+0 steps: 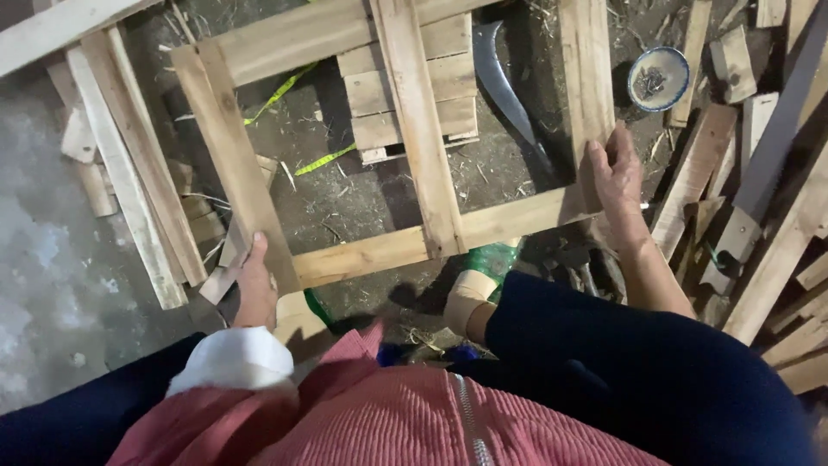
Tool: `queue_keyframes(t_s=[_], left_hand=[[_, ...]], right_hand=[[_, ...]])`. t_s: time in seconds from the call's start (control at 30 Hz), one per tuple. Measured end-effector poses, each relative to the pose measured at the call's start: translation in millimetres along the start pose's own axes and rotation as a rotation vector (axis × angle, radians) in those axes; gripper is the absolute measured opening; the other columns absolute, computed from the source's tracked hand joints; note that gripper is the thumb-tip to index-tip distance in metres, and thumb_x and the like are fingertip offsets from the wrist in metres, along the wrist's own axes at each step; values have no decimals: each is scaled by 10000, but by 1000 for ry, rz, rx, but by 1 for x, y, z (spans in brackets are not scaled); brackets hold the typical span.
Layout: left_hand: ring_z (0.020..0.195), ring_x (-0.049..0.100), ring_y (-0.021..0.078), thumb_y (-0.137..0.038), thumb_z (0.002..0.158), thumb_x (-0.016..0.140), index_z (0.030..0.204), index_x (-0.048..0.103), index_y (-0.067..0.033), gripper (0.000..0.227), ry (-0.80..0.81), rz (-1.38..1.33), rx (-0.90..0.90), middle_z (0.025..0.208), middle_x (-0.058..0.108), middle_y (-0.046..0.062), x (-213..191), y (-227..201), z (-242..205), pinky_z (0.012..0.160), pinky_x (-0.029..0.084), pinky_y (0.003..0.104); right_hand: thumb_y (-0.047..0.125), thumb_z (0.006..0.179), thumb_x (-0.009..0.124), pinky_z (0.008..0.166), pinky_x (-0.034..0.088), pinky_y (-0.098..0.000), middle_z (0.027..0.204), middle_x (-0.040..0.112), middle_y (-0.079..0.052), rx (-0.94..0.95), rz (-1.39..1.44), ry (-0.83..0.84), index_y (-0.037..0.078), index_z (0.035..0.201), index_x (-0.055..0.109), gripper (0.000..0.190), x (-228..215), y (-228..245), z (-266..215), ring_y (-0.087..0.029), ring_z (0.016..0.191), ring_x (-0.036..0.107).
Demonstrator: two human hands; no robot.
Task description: The person kneels on the floor of a woodworking area and assembles a rectangular wooden frame from scrap planks. They position slats across the frame, take nails from a small bowl, and hammer the nails to fasten the slats in place, working around the frame.
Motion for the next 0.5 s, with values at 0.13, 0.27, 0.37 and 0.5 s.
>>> queue_keyframes(t_s=[0.13,0.27,0.37,0.5], left_hand=[[1501,310,413,-569,908,825,1613,180,-74,1076,20,40,-37,1647,263,222,10,-28,-37,1240,254,566],[1458,392,412,-593,895,858,1587,238,-104,1050,38,38,-37,1601,362,204,7,-3,15,1198,328,583],[1444,420,402,-610,899,870,1580,241,-115,1051,33,78,-22,1590,379,195,0,7,36,1178,347,601],[1468,364,431,-611,907,859,1564,259,-50,1052,44,69,30,1594,351,239,1,-4,27,1201,301,592]], right_hand=[[329,1080,673,959,511,-615,1296,629,-284,49,1,-1,150,1516,446,523,-1,-4,-3,-484,1184,597],[345,1130,586,965,492,-638,1293,625,-310,41,-56,-3,97,1510,475,467,-13,10,3,-512,1177,586],[518,1155,355,1095,384,-618,1413,570,-223,58,-107,-16,162,1498,548,531,-23,1,16,-488,1313,481],[454,1121,480,1016,486,-588,1315,583,-236,-34,-185,-81,228,1518,484,457,-13,11,13,-469,1173,598]])
Point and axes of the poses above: each hand's wrist, its own z-axis towards the middle knuckle, its own x-axis out of the palm, y = z × x, the point moved 10 cm from there along z, towards the middle knuckle
